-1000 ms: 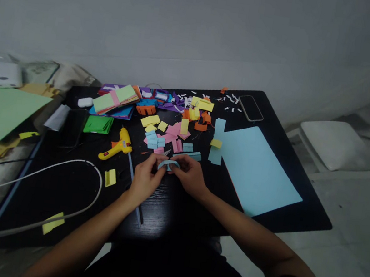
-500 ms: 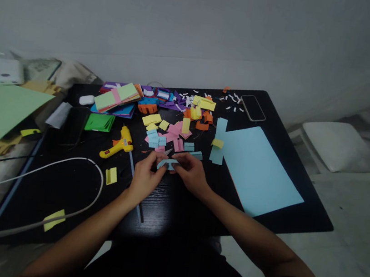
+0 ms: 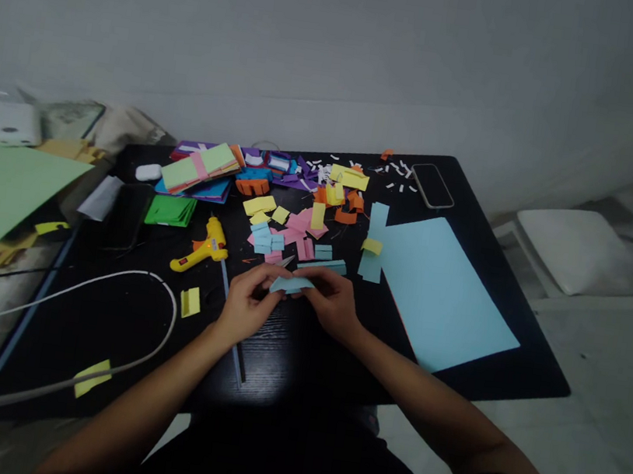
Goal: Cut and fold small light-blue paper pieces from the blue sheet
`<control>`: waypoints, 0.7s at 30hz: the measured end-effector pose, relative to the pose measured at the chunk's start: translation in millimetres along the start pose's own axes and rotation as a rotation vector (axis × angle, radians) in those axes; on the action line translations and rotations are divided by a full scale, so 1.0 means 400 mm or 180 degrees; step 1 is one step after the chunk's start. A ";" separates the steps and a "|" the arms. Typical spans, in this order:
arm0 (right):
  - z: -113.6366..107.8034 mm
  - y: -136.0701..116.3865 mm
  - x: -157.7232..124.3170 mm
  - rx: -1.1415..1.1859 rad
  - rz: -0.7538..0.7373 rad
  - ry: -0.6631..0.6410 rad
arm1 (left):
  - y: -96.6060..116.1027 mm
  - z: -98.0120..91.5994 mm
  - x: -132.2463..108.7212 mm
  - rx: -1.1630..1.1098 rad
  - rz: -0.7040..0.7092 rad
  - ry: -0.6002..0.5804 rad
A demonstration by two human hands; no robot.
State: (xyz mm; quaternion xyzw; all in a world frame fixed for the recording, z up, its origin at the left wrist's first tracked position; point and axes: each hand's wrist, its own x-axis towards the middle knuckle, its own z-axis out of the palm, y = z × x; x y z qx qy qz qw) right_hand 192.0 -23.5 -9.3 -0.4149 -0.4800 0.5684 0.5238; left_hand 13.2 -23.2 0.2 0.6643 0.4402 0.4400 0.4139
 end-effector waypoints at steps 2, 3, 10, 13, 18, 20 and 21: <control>-0.005 -0.005 -0.001 0.0006 -0.0052 -0.0020 | 0.005 -0.005 -0.003 -0.0040 0.0051 -0.0099; -0.006 -0.008 -0.001 0.0023 -0.0090 -0.0036 | 0.008 -0.009 -0.004 -0.0071 0.0066 -0.0141; -0.008 -0.024 -0.005 0.0057 -0.0199 -0.0181 | 0.016 -0.043 -0.001 -0.0053 0.0639 -0.0341; -0.017 -0.027 -0.007 -0.0060 -0.0263 -0.0243 | 0.022 -0.039 0.006 0.0334 0.0771 -0.0145; -0.033 -0.032 -0.006 -0.0028 -0.0344 -0.0512 | 0.023 -0.023 0.013 0.0625 0.0834 0.0151; -0.029 -0.029 -0.005 -0.0125 -0.0335 -0.0444 | 0.015 -0.021 0.012 0.0650 0.0844 0.0167; -0.024 -0.025 -0.004 -0.0196 -0.0308 -0.0328 | 0.010 -0.021 0.010 0.0648 0.0828 0.0174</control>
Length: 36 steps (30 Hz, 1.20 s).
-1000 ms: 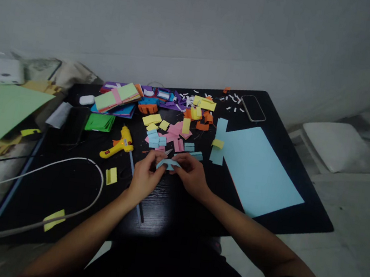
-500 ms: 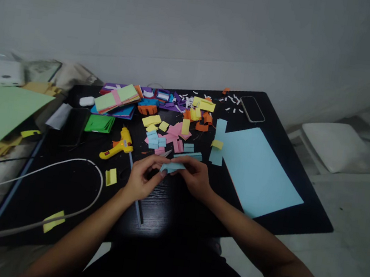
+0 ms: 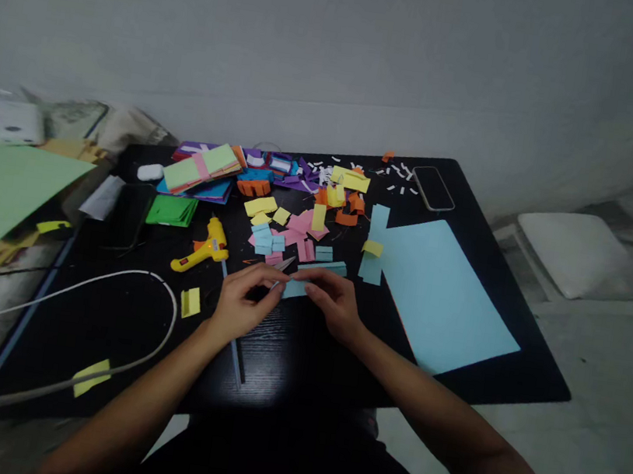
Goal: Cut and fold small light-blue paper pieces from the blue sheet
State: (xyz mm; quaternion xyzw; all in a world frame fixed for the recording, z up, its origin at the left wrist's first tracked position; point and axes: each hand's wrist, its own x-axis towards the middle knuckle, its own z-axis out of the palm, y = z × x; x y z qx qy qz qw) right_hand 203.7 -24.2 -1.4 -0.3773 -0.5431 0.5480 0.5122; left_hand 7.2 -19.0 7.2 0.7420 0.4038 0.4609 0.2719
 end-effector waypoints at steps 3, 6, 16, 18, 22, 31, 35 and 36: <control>0.015 0.016 0.003 -0.0059 0.0123 0.0361 | -0.013 0.004 -0.009 -0.0039 -0.0087 0.0038; 0.019 0.029 0.007 0.0040 0.0198 0.0426 | -0.019 0.007 -0.015 -0.0043 -0.0150 0.0074; 0.018 0.026 0.008 0.0055 0.0114 0.0708 | -0.019 0.004 -0.002 -0.0041 -0.0421 -0.0051; 0.019 0.026 0.008 0.0060 0.0103 0.0702 | -0.020 0.003 -0.003 -0.0070 -0.0418 -0.0067; 0.015 0.029 0.012 0.0021 0.0142 0.0566 | -0.020 0.002 -0.002 -0.0078 -0.0383 -0.0043; 0.013 0.038 0.012 0.0188 0.0593 0.0445 | -0.018 0.000 -0.002 -0.0037 -0.0362 -0.0100; 0.015 0.038 0.011 0.0169 0.0571 0.0449 | -0.022 0.002 -0.004 -0.0087 -0.0431 -0.0125; 0.014 0.038 0.011 0.0147 0.0561 0.0440 | -0.023 0.002 -0.004 -0.0096 -0.0441 -0.0118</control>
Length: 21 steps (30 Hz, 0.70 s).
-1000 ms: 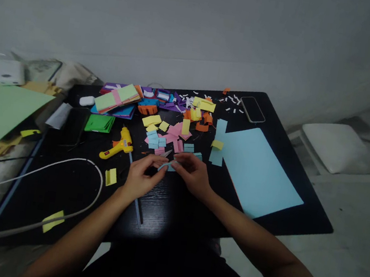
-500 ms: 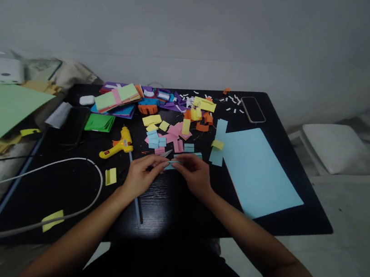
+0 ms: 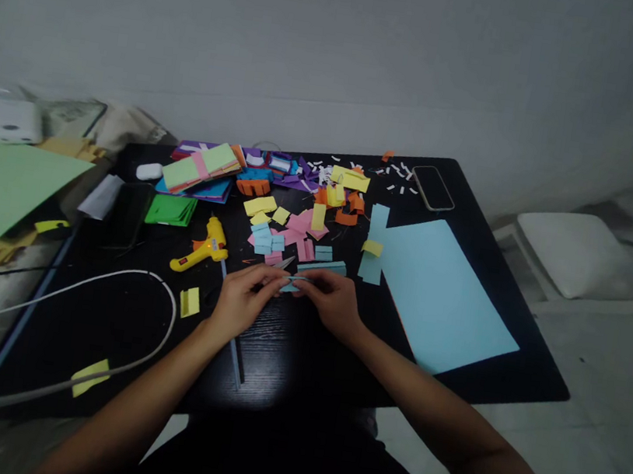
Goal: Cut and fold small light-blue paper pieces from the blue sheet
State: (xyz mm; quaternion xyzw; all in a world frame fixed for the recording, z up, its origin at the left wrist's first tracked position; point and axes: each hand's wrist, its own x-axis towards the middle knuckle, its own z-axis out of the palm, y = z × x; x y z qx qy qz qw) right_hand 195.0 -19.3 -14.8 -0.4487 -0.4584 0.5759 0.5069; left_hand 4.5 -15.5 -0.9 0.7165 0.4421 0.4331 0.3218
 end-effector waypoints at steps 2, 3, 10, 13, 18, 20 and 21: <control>-0.001 -0.002 0.000 -0.0134 -0.0066 -0.0019 | 0.000 0.001 0.000 -0.0005 0.0010 0.0014; -0.003 -0.003 0.000 -0.0244 -0.0122 -0.0038 | 0.000 0.001 0.001 0.0005 0.0030 0.0018; -0.006 -0.006 0.002 -0.0783 -0.0582 -0.0023 | 0.010 0.001 0.003 0.0266 0.0168 -0.0025; -0.003 -0.007 0.000 -0.0898 -0.0712 -0.0031 | 0.017 0.000 0.005 0.0322 0.0180 -0.0041; -0.001 -0.007 -0.004 -0.1136 -0.0788 -0.0066 | 0.020 0.002 0.006 0.0313 0.0167 -0.0024; -0.002 -0.004 -0.005 -0.1231 -0.0838 -0.0090 | 0.017 0.002 0.006 0.0279 0.0128 -0.0014; -0.003 -0.001 -0.005 -0.1237 -0.0844 -0.0110 | 0.015 0.001 0.005 0.0268 0.0105 0.0002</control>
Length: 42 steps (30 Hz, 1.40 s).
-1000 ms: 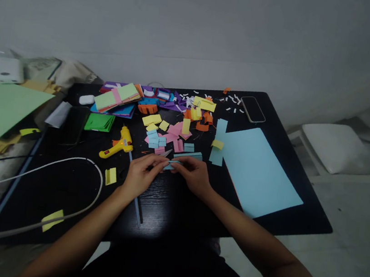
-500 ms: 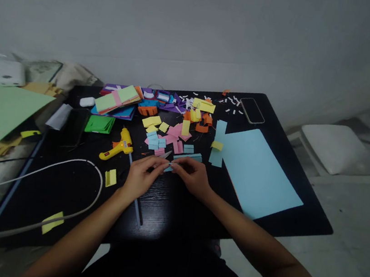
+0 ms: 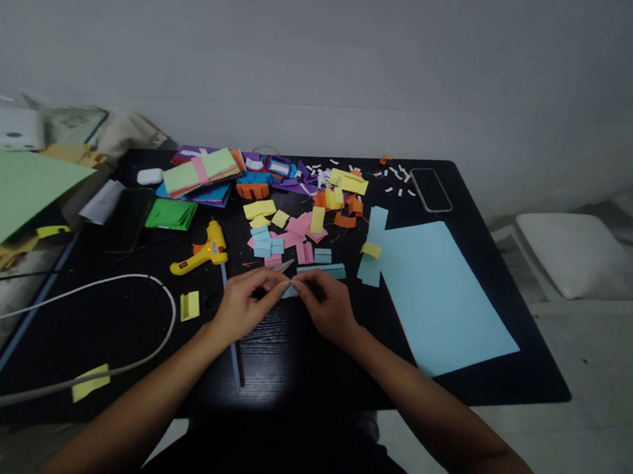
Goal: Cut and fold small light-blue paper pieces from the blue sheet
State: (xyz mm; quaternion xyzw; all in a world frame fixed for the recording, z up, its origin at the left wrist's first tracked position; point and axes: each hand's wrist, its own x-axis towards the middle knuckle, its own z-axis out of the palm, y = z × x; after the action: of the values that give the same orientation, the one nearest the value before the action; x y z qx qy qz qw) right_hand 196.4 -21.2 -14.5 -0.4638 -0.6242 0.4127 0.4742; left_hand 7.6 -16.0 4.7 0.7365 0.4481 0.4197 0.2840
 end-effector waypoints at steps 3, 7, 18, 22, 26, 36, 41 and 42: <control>0.003 0.011 -0.001 0.0291 0.0145 -0.0047 | -0.005 -0.001 0.000 -0.0042 -0.0072 0.0070; 0.009 0.018 0.000 0.0793 0.0408 -0.0038 | -0.004 0.001 0.003 -0.0102 -0.0119 0.0092; 0.009 -0.003 0.008 0.1198 0.0707 -0.0008 | -0.013 0.005 -0.002 -0.0244 -0.0247 0.0000; 0.007 -0.007 0.012 0.1293 0.0845 0.0050 | -0.009 0.011 -0.001 -0.0635 -0.0420 0.0001; 0.008 -0.008 0.011 0.1354 0.0834 0.0126 | -0.005 0.014 0.002 -0.0881 -0.0510 -0.0027; 0.006 -0.013 0.005 0.1025 0.0719 0.0136 | 0.003 0.009 -0.004 -0.0443 -0.0299 0.0000; 0.004 -0.005 0.007 0.1113 0.0700 0.0016 | -0.001 0.014 -0.008 -0.0465 -0.0342 0.0085; 0.004 -0.004 0.009 0.1173 0.0696 -0.0029 | -0.004 0.015 -0.009 -0.0496 -0.0362 0.0113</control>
State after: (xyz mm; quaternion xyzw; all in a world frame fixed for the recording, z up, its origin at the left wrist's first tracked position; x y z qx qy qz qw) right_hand 194.2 -18.3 -12.7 -0.4322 -0.4863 0.5710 0.5006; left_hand 11.3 -18.7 -0.6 0.6780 0.4601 0.4495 0.3558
